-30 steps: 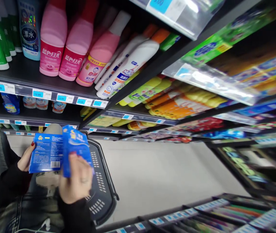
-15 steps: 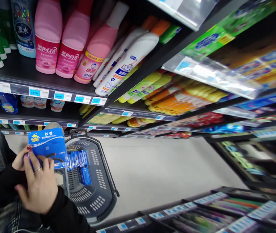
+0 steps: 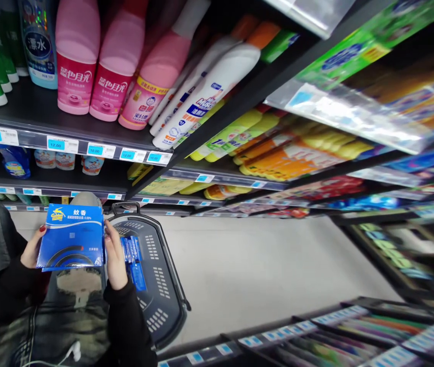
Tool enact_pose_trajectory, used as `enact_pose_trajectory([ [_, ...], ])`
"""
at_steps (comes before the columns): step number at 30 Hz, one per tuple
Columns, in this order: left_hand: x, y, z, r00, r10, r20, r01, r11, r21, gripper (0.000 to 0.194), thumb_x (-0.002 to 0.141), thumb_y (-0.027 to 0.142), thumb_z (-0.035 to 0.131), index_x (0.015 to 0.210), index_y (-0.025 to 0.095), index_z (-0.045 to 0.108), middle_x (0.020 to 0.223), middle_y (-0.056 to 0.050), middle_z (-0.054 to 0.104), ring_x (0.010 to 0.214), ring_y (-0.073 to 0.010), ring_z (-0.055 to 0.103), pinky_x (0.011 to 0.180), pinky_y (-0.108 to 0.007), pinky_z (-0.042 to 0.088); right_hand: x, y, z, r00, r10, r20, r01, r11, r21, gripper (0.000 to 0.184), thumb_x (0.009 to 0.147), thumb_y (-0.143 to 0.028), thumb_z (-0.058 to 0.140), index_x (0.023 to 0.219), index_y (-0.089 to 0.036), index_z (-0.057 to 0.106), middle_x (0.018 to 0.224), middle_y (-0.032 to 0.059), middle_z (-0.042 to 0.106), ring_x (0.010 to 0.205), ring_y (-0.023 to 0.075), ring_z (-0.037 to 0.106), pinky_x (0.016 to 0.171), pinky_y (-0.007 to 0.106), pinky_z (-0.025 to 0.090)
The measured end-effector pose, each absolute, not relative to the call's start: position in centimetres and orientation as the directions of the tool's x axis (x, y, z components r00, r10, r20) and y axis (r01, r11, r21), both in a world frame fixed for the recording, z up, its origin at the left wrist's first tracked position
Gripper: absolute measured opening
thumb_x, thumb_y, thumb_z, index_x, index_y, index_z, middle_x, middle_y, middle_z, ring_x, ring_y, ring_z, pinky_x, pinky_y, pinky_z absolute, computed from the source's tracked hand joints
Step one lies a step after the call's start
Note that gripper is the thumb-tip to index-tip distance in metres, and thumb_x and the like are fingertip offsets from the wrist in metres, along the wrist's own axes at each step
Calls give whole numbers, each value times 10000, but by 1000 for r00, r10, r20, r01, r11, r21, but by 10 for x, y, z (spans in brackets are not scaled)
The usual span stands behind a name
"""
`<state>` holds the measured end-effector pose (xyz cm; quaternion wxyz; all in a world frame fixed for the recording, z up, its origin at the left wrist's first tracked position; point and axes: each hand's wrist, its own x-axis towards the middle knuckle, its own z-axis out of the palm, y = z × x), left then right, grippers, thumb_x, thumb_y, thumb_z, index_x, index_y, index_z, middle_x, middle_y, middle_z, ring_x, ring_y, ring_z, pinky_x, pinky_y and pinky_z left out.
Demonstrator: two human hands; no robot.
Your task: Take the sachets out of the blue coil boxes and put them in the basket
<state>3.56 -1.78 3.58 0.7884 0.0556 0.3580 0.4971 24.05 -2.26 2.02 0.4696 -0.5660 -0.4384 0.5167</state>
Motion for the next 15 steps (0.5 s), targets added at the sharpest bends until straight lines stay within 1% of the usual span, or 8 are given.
enact_pose_trajectory([
  [2, 34, -18, 35, 239, 828, -507, -741, 493, 456, 561, 591, 325, 713, 1112, 154, 598, 1086, -120, 664, 1107, -367, 543, 952, -481, 417, 244, -20, 10, 163, 956, -243, -17, -243, -970, 506, 808, -555, 490, 1179, -222, 574, 1234, 76, 580, 1099, 227, 552, 914, 377, 438],
  [3, 33, -18, 35, 240, 826, -510, -740, 495, 455, 554, 591, 304, 706, 1113, 153, 598, 1085, -119, 666, 1107, -367, 543, 952, -483, 418, 246, -18, 6, 168, 946, -277, -6, -280, -960, 488, 779, -558, 520, 1103, -204, 611, 1149, 82, 626, 1012, 226, 589, 852, 362, 463],
  [5, 33, -18, 34, 244, 816, -524, -742, 505, 441, 512, 605, 281, 677, 1094, 148, 606, 1056, -121, 676, 1101, -367, 548, 947, -486, 422, 247, -11, -1, 127, 938, -322, 49, -330, -943, 408, 697, -528, 608, 904, -181, 663, 933, 69, 688, 854, 217, 611, 761, 334, 475],
  [7, 33, -18, 34, 229, 805, -547, -754, 503, 424, 435, 607, 252, 648, 1028, 144, 629, 998, -119, 692, 1085, -364, 559, 938, -476, 432, 246, -6, -4, 89, 940, -328, 86, -336, -938, 329, 635, -488, 659, 742, -177, 652, 750, 39, 679, 741, 201, 595, 704, 314, 467],
  [8, 33, -18, 34, 211, 797, -565, -763, 496, 415, 392, 600, 235, 635, 982, 144, 640, 959, -116, 700, 1070, -360, 569, 930, -467, 440, 245, -5, -4, 86, 942, -325, 93, -333, -938, 313, 624, -478, 664, 703, -176, 639, 696, 28, 662, 705, 193, 583, 684, 306, 461],
  [10, 33, -17, 33, 183, 760, -624, -776, 501, 383, 323, 584, 212, 604, 894, 135, 650, 863, -111, 710, 1021, -352, 595, 899, -448, 463, 243, -5, -2, 104, 942, -318, 110, -329, -938, 316, 629, -486, 647, 689, -176, 620, 657, 17, 638, 664, 181, 563, 663, 298, 447],
  [12, 33, -17, 31, 168, 708, -686, -780, 521, 346, 297, 574, 213, 571, 845, 119, 649, 756, -104, 705, 942, -338, 626, 840, -426, 493, 245, -7, 0, 138, 941, -308, 125, -325, -937, 332, 638, -498, 628, 718, -176, 613, 684, 21, 636, 681, 181, 557, 678, 298, 437],
  [15, 30, -16, 26, 160, 674, -721, -774, 539, 332, 306, 576, 223, 545, 841, 108, 645, 672, -85, 691, 800, -296, 655, 755, -388, 515, 256, -10, 10, 272, 925, -264, 190, -321, -928, 372, 634, -525, 606, 747, -171, 608, 722, 38, 635, 724, 193, 551, 709, 304, 422],
])
